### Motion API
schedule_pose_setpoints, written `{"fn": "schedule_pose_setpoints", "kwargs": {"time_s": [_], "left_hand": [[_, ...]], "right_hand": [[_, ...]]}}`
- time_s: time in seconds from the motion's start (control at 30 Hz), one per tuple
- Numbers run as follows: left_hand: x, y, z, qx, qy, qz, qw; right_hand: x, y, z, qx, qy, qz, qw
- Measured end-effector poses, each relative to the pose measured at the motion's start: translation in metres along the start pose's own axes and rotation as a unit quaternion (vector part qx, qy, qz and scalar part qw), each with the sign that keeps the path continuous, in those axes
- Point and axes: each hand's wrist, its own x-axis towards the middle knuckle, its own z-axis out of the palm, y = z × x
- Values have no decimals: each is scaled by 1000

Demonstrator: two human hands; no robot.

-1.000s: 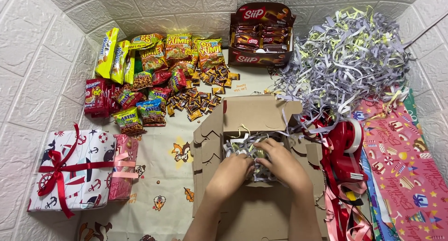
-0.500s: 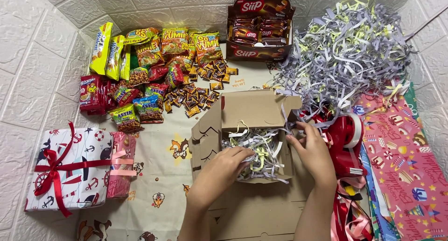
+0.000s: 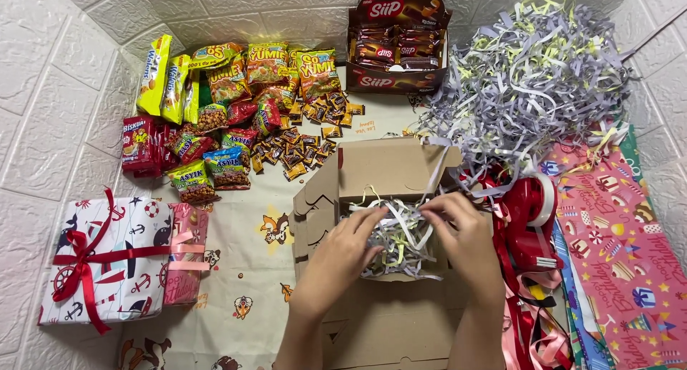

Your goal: Filling a small cardboard box with shredded paper and various snack packets to create a gift box.

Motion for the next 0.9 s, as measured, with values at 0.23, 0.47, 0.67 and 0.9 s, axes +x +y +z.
{"fn": "schedule_pose_setpoints", "kwargs": {"time_s": [0.23,0.47,0.67,0.9], "left_hand": [[9,5,-3,-142,-22,33,989],[10,-16,10,-151,23,56,987],[6,-19,6,-146,31,38,988],[4,-7,0,-135,16,61,989]], "right_hand": [[-16,-22,14,32,-186,-231,955],[-17,-25,0,84,-121,-189,971],[5,7,18,-24,-33,-18,999],[16,39,34,-105,-77,63,989]]}}
